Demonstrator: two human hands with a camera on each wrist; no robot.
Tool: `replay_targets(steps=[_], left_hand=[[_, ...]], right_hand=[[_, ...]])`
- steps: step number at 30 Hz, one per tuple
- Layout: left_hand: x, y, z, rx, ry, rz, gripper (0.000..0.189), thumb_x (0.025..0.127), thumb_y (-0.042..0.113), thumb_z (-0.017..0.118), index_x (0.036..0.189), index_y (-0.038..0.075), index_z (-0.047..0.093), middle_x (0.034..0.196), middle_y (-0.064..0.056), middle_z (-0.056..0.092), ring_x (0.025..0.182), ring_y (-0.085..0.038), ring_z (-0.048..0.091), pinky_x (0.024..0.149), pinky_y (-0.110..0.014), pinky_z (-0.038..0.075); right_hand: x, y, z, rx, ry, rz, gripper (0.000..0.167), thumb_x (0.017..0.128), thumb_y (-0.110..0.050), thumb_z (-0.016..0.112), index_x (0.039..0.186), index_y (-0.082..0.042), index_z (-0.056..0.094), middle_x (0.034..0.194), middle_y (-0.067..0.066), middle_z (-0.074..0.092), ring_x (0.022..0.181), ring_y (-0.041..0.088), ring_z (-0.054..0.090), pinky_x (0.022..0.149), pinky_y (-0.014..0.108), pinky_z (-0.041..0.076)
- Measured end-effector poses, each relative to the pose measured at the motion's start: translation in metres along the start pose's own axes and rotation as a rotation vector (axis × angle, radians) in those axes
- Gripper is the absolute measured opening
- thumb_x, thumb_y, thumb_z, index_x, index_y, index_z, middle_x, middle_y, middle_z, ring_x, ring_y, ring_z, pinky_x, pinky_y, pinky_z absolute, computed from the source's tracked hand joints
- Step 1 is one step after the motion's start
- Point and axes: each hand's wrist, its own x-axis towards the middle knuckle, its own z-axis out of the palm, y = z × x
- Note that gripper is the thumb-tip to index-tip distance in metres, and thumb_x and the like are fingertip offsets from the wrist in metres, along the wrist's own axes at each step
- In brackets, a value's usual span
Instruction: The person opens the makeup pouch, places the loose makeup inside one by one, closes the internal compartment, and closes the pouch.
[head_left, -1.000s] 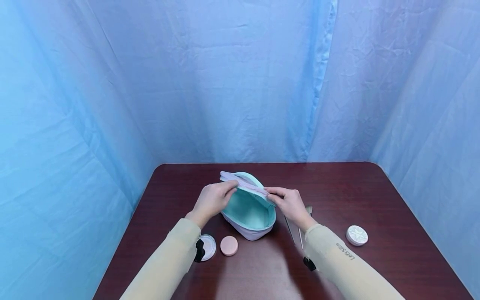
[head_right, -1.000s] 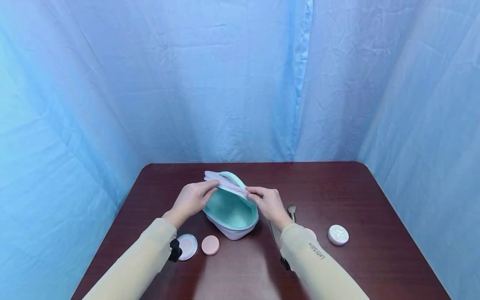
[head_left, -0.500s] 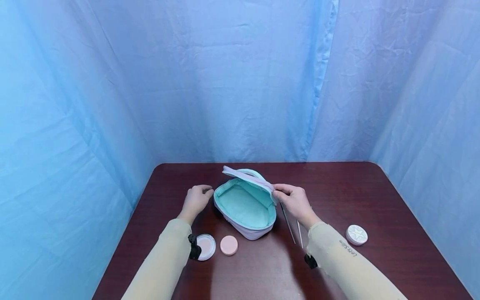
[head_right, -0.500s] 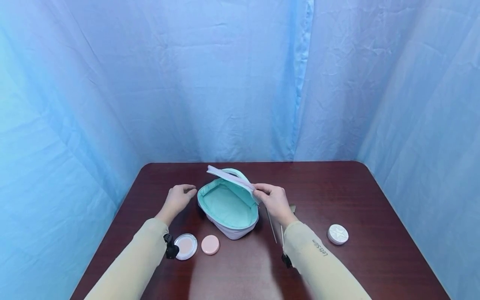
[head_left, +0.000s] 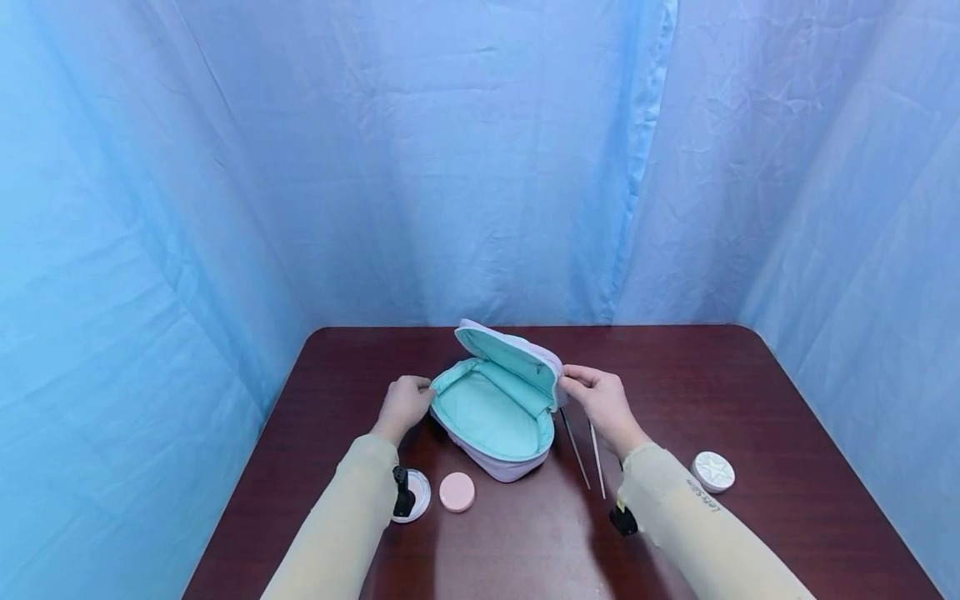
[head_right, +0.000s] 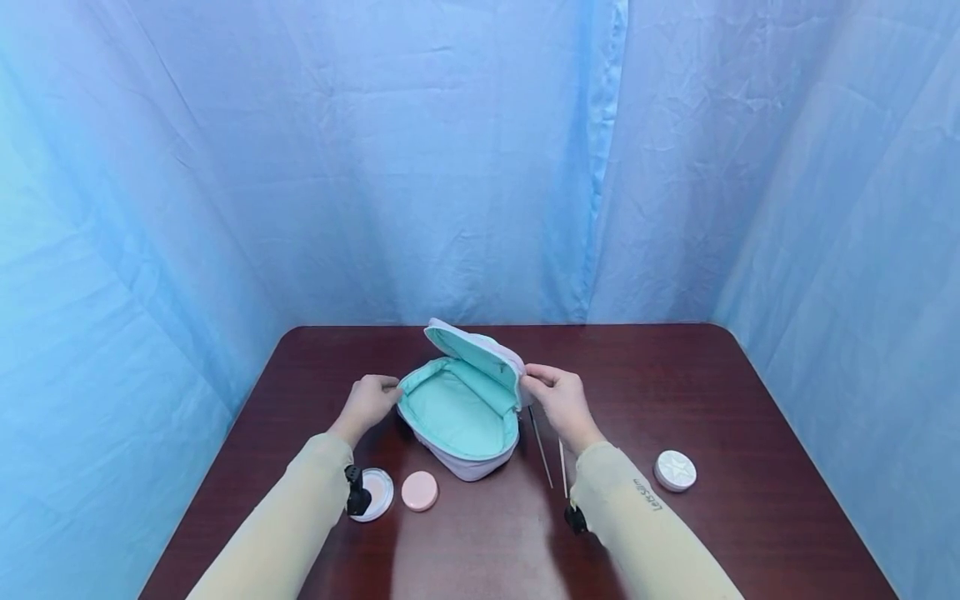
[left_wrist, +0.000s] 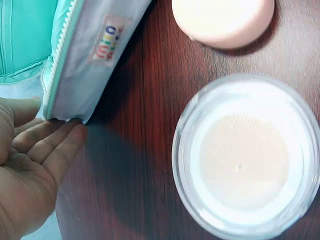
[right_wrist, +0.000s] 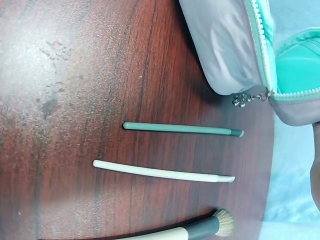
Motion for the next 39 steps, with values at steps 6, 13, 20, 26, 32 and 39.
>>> replay_targets(steps=[6,13,20,26,32,39], left_hand=[[-0.001,-0.001,0.001,0.032,0.026,0.000,0.033,0.098,0.006,0.060,0.127,-0.008,0.068,0.123,-0.024,0.069,0.105,-0.031,0.068,0.092,-0.046,0.056],[-0.004,-0.004,-0.002,0.047,0.028,-0.015,0.026,0.090,-0.003,0.059,0.111,-0.004,0.075,0.104,-0.017,0.074,0.081,-0.022,0.061,0.073,-0.035,0.054],[-0.007,-0.006,-0.006,-0.016,-0.023,-0.086,0.028,0.087,-0.008,0.057,0.111,-0.007,0.073,0.108,-0.020,0.071,0.083,-0.025,0.065,0.068,-0.035,0.060],[-0.011,-0.005,-0.009,-0.025,-0.059,-0.106,0.024,0.087,-0.009,0.061,0.106,-0.006,0.074,0.109,-0.020,0.070,0.087,-0.026,0.066,0.074,-0.039,0.062],[-0.020,-0.005,-0.014,-0.068,-0.094,-0.131,0.020,0.086,-0.007,0.063,0.104,-0.008,0.073,0.105,-0.020,0.068,0.088,-0.029,0.069,0.079,-0.046,0.062],[-0.032,-0.004,-0.018,-0.102,-0.154,-0.167,0.012,0.090,0.000,0.066,0.096,-0.006,0.075,0.091,-0.016,0.069,0.080,-0.029,0.072,0.079,-0.047,0.062]], right_hand=[[0.005,0.007,-0.005,0.093,0.032,0.060,0.041,0.099,-0.021,0.070,0.135,-0.001,0.065,0.123,0.008,0.072,0.106,0.002,0.065,0.097,0.029,0.051],[0.009,0.016,-0.008,0.164,0.059,0.096,0.043,0.102,-0.017,0.066,0.138,0.005,0.059,0.128,0.016,0.069,0.101,0.002,0.068,0.106,0.048,0.049],[0.005,0.012,-0.005,0.145,0.095,0.175,0.044,0.106,-0.017,0.057,0.143,0.007,0.052,0.137,0.028,0.060,0.107,0.022,0.070,0.102,0.050,0.052],[0.003,0.008,0.000,0.144,0.160,0.260,0.045,0.107,-0.018,0.055,0.143,0.008,0.051,0.133,0.030,0.061,0.104,0.031,0.071,0.098,0.050,0.054],[0.006,0.008,0.003,0.211,0.059,0.232,0.057,0.108,-0.018,0.053,0.155,0.006,0.034,0.151,0.029,0.046,0.136,0.037,0.051,0.110,0.045,0.046],[0.016,0.014,0.006,0.190,-0.132,0.208,0.066,0.109,-0.019,0.049,0.162,0.000,0.015,0.166,0.023,0.023,0.153,0.030,0.028,0.121,0.043,0.031]])
